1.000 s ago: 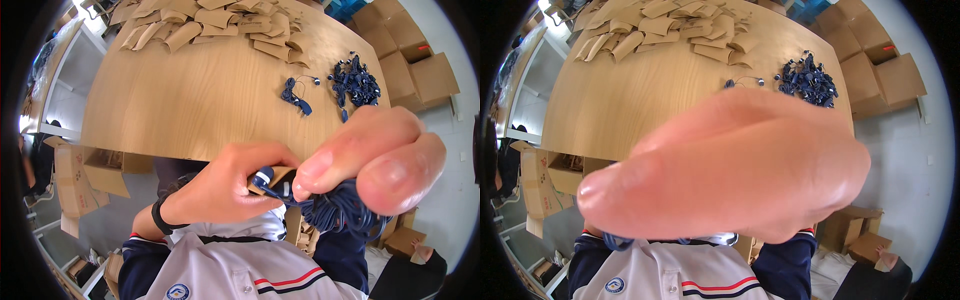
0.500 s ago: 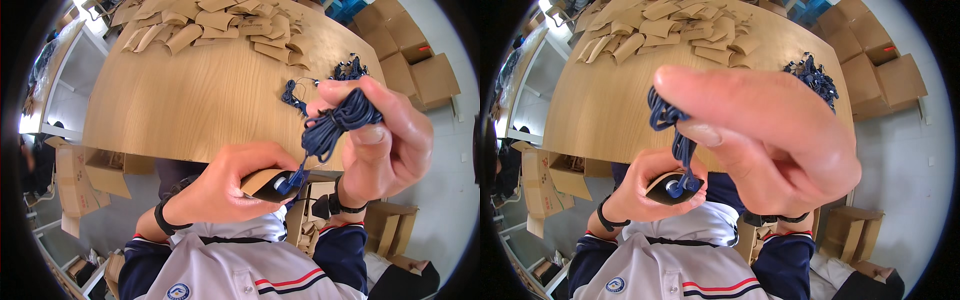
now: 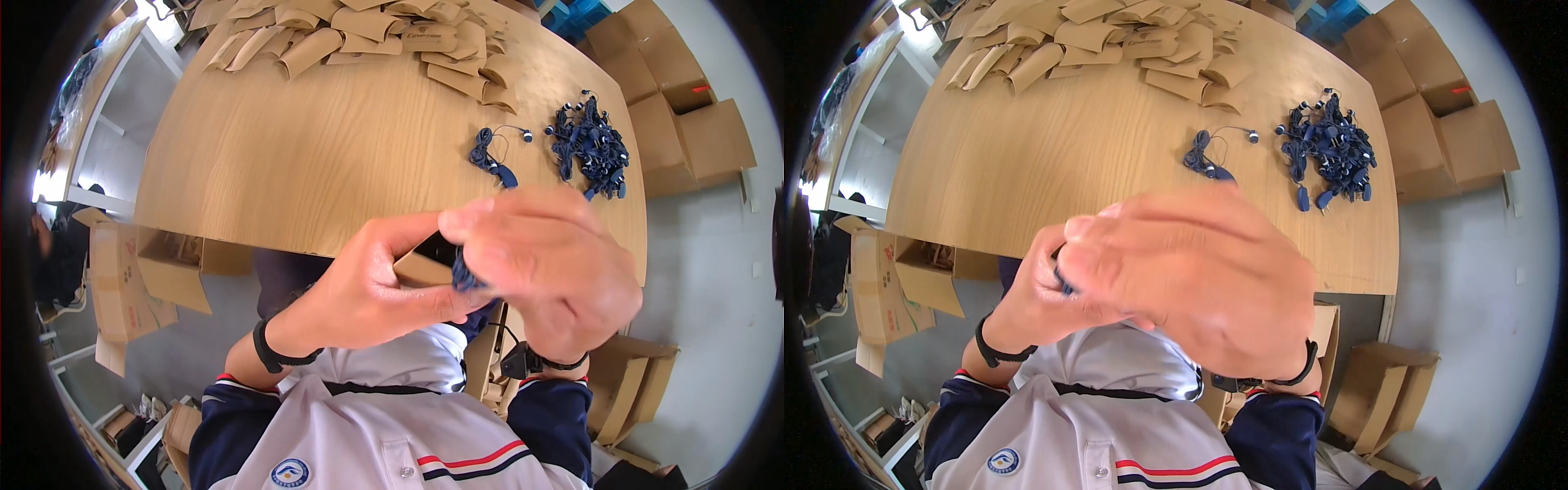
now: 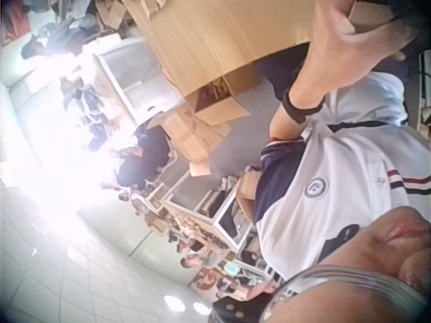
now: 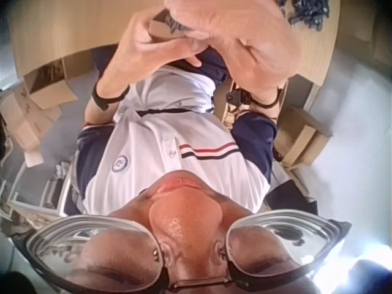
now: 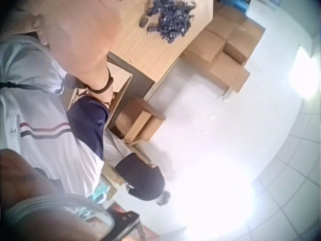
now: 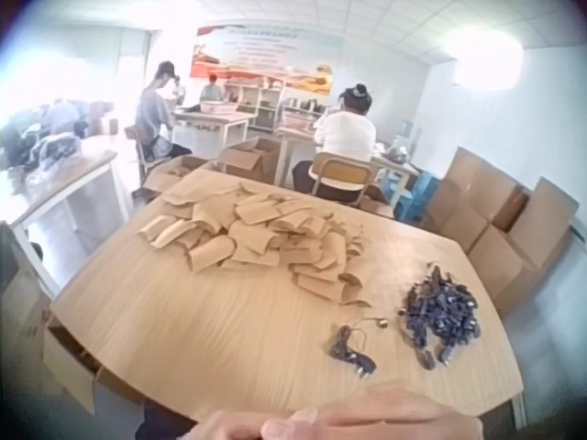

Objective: Folding cardboard envelopes and inserting coiled blue cables into them.

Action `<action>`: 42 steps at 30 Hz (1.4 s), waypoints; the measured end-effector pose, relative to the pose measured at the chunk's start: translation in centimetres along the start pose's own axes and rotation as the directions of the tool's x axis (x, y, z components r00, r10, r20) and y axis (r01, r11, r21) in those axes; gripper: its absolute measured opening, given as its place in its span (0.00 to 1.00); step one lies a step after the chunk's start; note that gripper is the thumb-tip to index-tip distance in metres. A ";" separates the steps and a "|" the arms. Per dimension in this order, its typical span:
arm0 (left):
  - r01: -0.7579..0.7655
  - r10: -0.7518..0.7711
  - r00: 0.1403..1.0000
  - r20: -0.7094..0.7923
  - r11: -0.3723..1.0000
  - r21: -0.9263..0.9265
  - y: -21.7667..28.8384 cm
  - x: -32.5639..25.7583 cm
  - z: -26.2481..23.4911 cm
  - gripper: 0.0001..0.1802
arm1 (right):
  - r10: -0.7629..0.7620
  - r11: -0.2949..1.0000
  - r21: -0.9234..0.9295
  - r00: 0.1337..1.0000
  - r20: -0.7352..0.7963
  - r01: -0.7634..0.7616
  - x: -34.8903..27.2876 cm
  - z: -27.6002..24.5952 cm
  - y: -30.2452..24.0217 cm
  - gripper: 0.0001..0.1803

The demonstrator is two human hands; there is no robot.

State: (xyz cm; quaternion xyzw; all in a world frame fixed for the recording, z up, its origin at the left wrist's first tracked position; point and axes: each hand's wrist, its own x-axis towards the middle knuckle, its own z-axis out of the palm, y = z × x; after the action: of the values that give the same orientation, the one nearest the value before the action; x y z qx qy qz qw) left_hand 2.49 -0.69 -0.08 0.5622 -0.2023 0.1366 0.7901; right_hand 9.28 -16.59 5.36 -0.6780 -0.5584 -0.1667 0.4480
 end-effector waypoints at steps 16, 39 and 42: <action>0.418 -0.461 0.844 0.272 0.885 0.204 -4.3 0.3 -3.7 0.13 | 0.258 0.902 -0.381 0.961 0.102 -0.202 -1.6 1.8 -0.8 0.16; 0.203 -0.139 0.979 0.149 0.705 -0.679 -3.6 3.2 1.1 0.24 | 0.170 0.983 -0.027 0.955 -0.243 -0.182 -6.3 3.4 0.7 0.15; -0.095 0.201 0.958 -0.203 0.894 0.437 0.6 1.3 2.4 0.17 | 0.209 0.975 0.054 0.813 -0.543 -0.215 -6.3 4.3 0.7 0.16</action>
State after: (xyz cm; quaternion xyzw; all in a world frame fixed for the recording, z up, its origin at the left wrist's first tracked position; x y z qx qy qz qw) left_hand 2.94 -2.74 1.71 0.6816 -0.1123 0.3052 0.6555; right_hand 6.69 -16.98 -1.78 -0.6624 -0.3279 -0.3046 0.6008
